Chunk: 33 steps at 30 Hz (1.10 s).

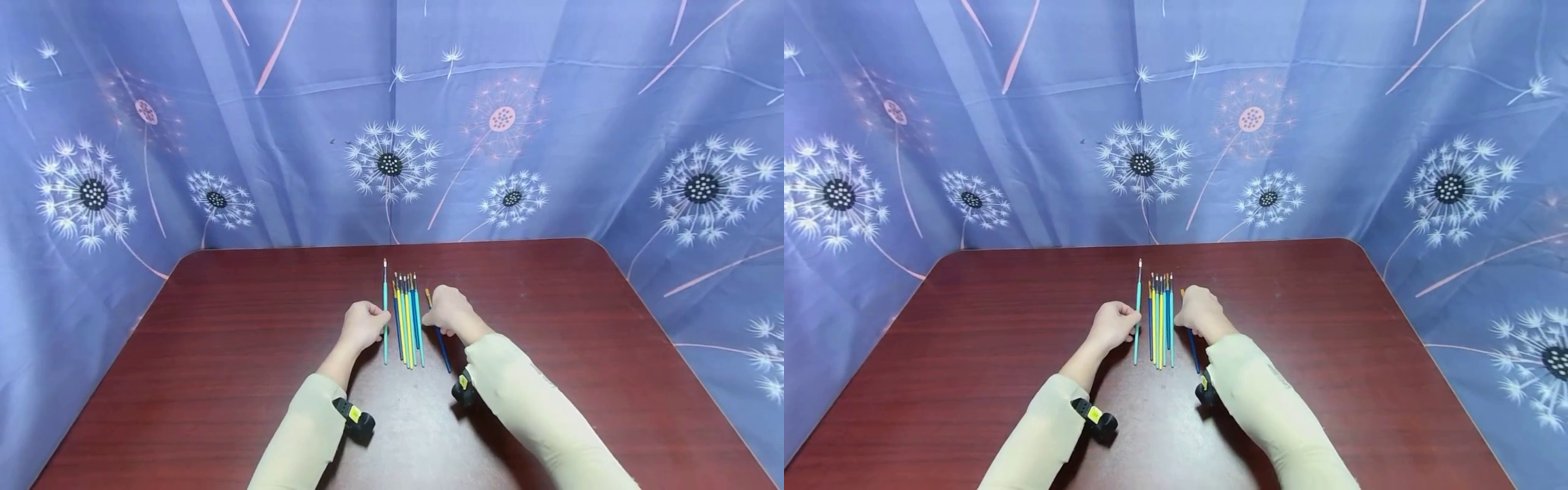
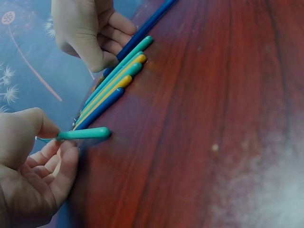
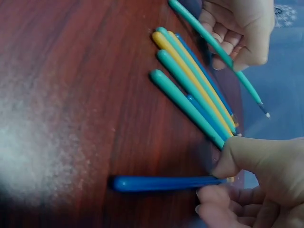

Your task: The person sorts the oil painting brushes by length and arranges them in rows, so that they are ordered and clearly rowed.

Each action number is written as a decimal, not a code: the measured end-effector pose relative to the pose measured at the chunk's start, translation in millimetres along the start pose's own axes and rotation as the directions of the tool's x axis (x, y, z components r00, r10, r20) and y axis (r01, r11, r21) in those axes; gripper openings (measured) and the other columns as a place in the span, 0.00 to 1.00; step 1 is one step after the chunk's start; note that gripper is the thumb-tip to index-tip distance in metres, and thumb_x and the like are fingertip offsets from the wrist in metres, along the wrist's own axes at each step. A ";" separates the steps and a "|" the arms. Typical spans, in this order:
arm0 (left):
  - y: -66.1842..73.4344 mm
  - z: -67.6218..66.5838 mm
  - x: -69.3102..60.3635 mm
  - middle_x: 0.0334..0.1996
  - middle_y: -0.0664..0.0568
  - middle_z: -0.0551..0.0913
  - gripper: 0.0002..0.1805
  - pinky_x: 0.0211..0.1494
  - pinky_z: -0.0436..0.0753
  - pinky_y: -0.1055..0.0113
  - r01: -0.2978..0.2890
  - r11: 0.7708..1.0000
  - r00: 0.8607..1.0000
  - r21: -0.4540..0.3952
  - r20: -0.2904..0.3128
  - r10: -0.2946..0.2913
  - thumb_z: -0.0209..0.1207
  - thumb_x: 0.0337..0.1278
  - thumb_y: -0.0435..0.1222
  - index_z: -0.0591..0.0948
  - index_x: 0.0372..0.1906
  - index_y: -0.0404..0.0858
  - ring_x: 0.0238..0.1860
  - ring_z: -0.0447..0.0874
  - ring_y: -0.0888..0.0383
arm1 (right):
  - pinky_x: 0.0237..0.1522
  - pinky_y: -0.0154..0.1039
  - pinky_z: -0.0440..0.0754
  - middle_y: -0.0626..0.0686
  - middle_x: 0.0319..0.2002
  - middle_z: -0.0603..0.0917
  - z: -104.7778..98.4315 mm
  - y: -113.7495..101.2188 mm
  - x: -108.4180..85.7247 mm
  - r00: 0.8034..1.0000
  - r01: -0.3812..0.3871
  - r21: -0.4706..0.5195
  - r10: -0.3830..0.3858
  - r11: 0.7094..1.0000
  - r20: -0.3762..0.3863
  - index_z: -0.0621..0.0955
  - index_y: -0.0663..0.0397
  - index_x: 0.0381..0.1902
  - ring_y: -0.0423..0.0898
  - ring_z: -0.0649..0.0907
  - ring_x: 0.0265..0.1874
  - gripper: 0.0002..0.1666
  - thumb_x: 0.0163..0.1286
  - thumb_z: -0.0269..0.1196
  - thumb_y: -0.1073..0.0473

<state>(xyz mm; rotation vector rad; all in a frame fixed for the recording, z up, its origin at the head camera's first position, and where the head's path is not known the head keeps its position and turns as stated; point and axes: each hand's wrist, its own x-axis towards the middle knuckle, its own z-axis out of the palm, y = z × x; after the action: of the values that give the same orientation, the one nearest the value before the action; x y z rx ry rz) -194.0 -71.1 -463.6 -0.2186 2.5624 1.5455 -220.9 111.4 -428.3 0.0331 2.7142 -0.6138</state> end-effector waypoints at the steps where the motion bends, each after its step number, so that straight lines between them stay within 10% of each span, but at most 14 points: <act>1: -0.8 -0.5 -0.5 0.18 0.51 0.78 0.08 0.25 0.83 0.67 -0.006 1.000 1.000 -0.006 -0.004 0.006 0.55 0.54 0.35 0.80 0.28 0.34 0.19 0.79 0.60 | 0.14 0.38 0.77 0.51 0.08 0.77 0.0 -1.5 -0.2 1.000 0.005 -0.016 -0.005 1.000 0.004 0.69 0.50 0.08 0.46 0.80 0.09 0.20 0.53 0.64 0.58; 13: -10.5 -4.8 1.5 0.26 0.45 0.84 0.09 0.31 0.85 0.66 0.005 0.981 0.999 -0.196 0.045 0.004 0.52 0.56 0.31 0.80 0.34 0.29 0.23 0.82 0.59 | 0.16 0.36 0.79 0.49 0.06 0.74 4.2 16.6 -4.5 0.998 0.044 0.252 -0.032 0.967 -0.052 0.70 0.52 0.08 0.42 0.75 0.07 0.17 0.53 0.60 0.58; 17: -14.0 -5.2 1.5 0.28 0.43 0.84 0.09 0.33 0.85 0.67 0.021 0.955 0.999 -0.296 0.049 -0.006 0.53 0.58 0.30 0.79 0.37 0.26 0.24 0.84 0.60 | 0.19 0.38 0.82 0.51 0.12 0.77 6.3 27.9 -7.8 0.998 0.046 0.447 -0.019 0.893 -0.065 0.76 0.59 0.18 0.42 0.78 0.11 0.10 0.55 0.60 0.60; 25: -18.1 -9.6 -6.0 0.34 0.33 0.84 0.12 0.34 0.85 0.66 -0.015 0.931 0.999 -0.364 0.032 0.028 0.53 0.60 0.28 0.78 0.42 0.22 0.28 0.86 0.56 | 0.25 0.37 0.84 0.54 0.22 0.82 15.4 59.1 -12.5 0.995 0.090 0.750 -0.037 0.655 -0.088 0.75 0.72 0.39 0.41 0.83 0.20 0.13 0.58 0.53 0.66; 33: -24.0 -15.6 -7.1 0.30 0.39 0.85 0.11 0.34 0.85 0.65 0.009 0.926 0.999 -0.377 0.041 0.007 0.52 0.58 0.28 0.79 0.40 0.24 0.27 0.86 0.58 | 0.27 0.35 0.84 0.54 0.26 0.82 14.0 71.5 -18.5 0.994 0.092 0.776 -0.013 0.624 -0.107 0.75 0.72 0.43 0.42 0.85 0.23 0.15 0.62 0.52 0.65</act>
<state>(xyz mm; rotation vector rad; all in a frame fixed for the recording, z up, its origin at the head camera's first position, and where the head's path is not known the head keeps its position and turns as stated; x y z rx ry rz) -183.1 -95.6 -475.7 -0.2245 2.2085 2.0101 -191.7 171.2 -463.1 0.2046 2.2929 -1.8126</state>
